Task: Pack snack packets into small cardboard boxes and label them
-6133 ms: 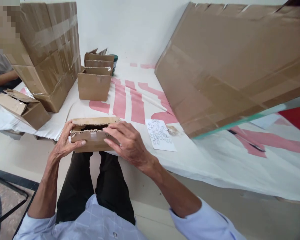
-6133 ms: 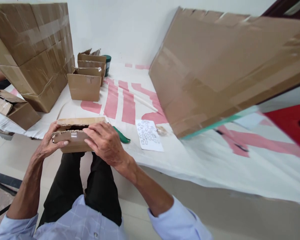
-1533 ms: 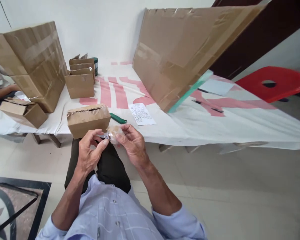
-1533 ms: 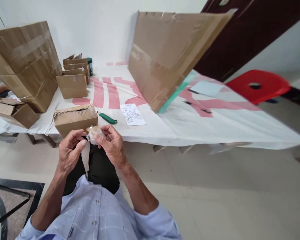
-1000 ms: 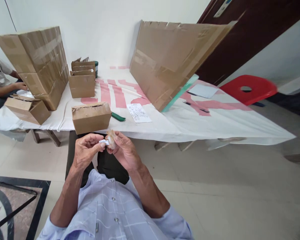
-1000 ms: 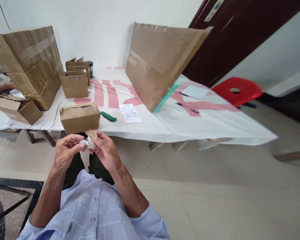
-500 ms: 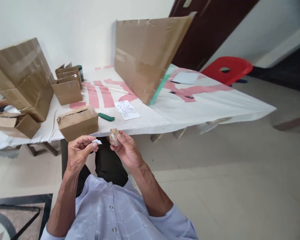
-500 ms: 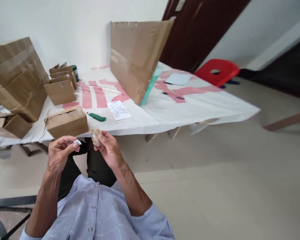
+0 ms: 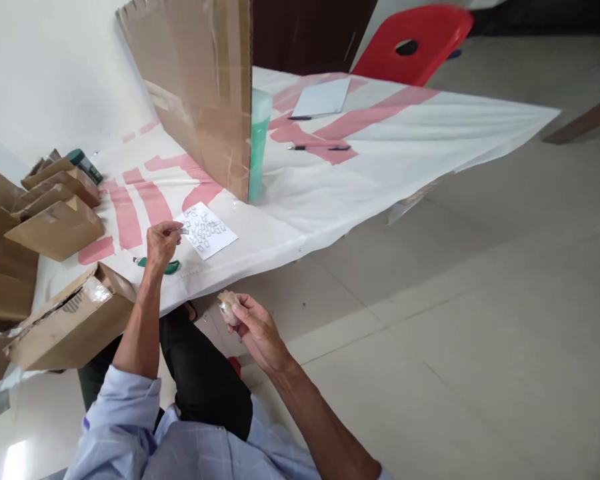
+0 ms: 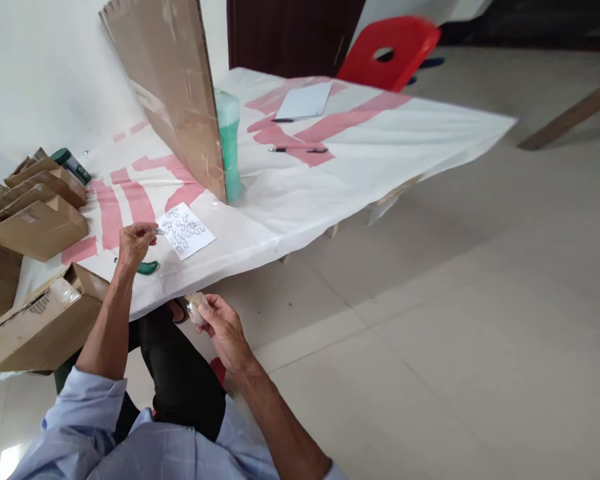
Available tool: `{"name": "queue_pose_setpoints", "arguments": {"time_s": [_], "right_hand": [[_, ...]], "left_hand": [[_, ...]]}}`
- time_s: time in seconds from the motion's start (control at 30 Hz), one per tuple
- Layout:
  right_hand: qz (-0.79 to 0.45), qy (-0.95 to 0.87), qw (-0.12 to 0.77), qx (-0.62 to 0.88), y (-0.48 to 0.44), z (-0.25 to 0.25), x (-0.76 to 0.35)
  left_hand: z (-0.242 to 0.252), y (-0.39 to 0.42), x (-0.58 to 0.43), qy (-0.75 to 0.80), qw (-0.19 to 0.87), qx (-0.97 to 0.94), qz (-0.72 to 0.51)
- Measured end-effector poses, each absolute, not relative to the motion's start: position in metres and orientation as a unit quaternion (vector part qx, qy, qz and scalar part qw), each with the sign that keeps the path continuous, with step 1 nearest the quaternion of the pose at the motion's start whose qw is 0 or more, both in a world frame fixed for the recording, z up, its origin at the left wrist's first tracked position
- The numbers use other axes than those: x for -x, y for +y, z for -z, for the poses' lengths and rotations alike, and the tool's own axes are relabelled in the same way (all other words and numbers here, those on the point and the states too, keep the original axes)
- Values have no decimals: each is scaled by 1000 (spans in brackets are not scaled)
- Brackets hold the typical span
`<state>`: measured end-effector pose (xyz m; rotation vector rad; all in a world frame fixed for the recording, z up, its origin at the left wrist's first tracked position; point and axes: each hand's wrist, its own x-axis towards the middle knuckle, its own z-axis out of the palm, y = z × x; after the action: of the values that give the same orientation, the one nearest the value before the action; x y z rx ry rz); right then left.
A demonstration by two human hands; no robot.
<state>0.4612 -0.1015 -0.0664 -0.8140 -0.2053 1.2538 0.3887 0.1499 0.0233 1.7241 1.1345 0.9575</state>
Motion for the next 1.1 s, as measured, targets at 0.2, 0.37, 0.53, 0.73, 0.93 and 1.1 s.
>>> {"name": "queue_pose_setpoints", "arguments": {"time_s": [0.2,0.37,0.53,0.73,0.93,1.1], "right_hand": [[-581,-32,719,380,-99,91,-478],[-597,-11,705,384,-95,101,-483],[-610,4,697,378,-94,100,-487],[-614,-1,699,367,-94,99,-486],[-617,-9,700,360,-94,100,-483],[-611,-21,705,359,-94,95,-484]], "left_hand": [[7,222,-440,461,373,-742,-313],[17,251,-474,429,339,-799,-250],[19,257,-495,388,313,-847,-188],[21,254,-504,361,267,-884,-132],[18,254,-503,349,183,-913,-105],[13,249,-497,343,141,-925,-81]]}}
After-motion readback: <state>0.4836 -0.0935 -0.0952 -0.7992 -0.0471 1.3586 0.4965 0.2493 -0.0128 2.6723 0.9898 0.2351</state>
